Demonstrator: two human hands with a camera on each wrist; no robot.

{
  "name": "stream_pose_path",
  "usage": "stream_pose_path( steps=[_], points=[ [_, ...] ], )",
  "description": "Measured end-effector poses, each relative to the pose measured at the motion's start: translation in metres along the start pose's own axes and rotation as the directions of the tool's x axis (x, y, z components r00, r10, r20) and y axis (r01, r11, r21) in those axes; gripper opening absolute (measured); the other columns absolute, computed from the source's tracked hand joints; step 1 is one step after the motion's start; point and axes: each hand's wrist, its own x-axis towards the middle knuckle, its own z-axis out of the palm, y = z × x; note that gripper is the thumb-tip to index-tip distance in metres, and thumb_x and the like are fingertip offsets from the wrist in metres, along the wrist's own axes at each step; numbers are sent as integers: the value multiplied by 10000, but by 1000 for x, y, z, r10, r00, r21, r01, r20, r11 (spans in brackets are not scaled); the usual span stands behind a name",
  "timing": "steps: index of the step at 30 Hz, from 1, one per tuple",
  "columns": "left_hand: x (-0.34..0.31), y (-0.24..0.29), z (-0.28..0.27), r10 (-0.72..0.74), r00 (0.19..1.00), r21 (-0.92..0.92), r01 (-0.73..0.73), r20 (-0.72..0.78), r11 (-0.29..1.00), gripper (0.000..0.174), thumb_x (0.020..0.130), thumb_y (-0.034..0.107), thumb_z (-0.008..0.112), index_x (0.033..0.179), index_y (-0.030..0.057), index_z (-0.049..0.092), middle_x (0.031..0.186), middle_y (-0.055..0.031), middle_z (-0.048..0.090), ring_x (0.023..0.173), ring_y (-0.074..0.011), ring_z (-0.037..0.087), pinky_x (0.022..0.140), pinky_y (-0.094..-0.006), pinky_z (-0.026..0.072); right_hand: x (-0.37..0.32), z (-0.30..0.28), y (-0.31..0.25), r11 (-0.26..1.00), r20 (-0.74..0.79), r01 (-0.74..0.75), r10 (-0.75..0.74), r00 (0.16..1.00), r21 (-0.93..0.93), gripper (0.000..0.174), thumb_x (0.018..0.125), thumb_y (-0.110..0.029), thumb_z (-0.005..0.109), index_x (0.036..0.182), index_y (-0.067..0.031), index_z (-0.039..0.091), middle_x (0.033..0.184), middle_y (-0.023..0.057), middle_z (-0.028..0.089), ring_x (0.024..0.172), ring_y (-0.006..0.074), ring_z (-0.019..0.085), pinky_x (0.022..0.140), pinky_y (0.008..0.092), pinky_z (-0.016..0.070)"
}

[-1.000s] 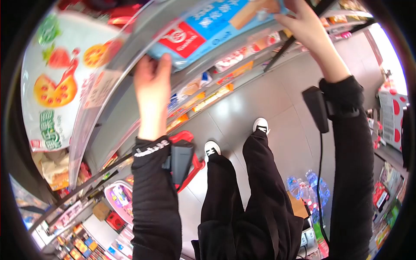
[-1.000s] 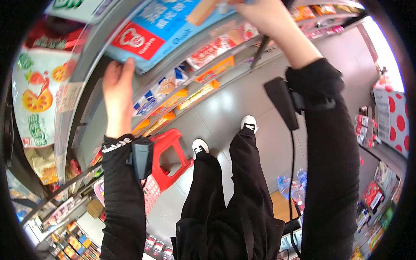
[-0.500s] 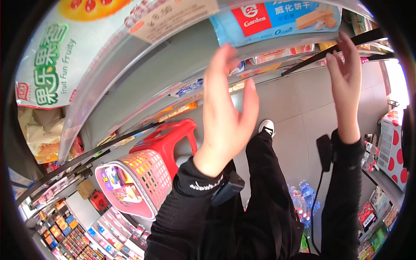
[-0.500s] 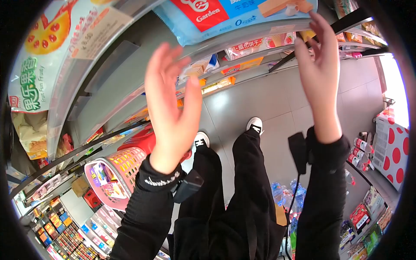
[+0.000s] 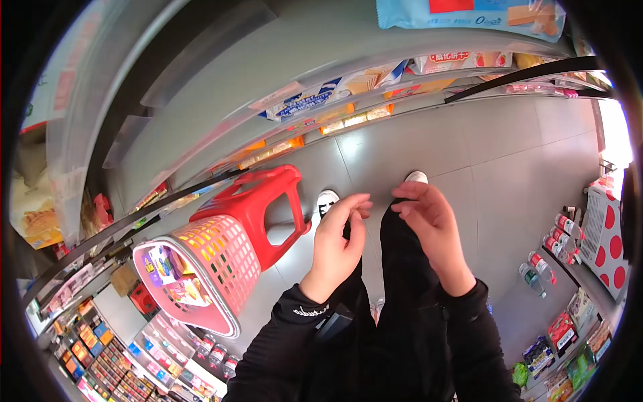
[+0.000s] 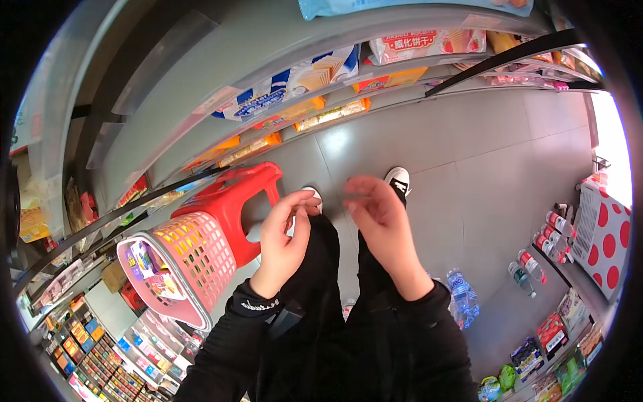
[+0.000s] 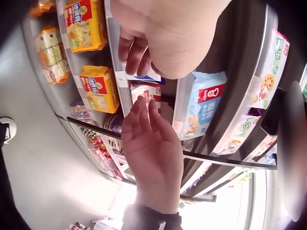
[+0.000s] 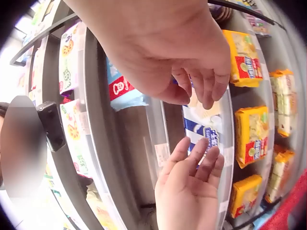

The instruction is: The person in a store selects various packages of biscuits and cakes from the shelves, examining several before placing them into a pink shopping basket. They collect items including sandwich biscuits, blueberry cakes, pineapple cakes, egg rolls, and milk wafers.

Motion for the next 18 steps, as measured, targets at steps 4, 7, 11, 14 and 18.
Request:
stream_pose_path(
  steps=[4,7,11,14,18],
  points=[
    [-16,-10,0,-88,996,3,88,-10,996,265,807,-41,432,1061,-3,498,906,-117,586,768,-169,571,703,-270,448,-7,4,13,995,20,-101,101,995,7,331,784,43,448,1113,9,452,1063,107,537,899,152,544,801,256,420],
    [-22,-15,9,-150,988,-43,148,-47,988,259,818,-35,422,1064,2,495,908,-118,586,754,-162,571,694,-265,450,-4,-4,14,992,56,-120,119,991,23,329,787,39,451,1114,6,452,1065,108,537,901,154,545,795,258,421],
    [-25,-18,27,-199,972,-114,185,-125,976,245,834,-22,408,1062,7,492,903,-111,587,741,-145,567,679,-252,448,6,-18,1,991,93,-129,131,987,-26,324,789,33,455,1111,3,456,1068,109,536,902,156,545,789,257,422],
    [-24,-20,42,-231,958,-206,195,-170,959,260,831,-49,391,1069,3,483,918,-100,574,764,-131,556,699,-236,437,15,-34,-11,989,116,-144,148,982,-40,286,806,52,448,1090,13,447,1039,88,528,892,135,536,792,245,418],
    [-15,-20,57,-261,945,-304,194,-199,933,299,821,-83,367,1094,-7,460,946,-95,558,801,-124,541,737,-228,423,28,-54,-21,985,143,-140,154,978,-102,279,806,53,442,1082,17,449,1026,86,526,890,143,532,803,258,421]
  ],
)
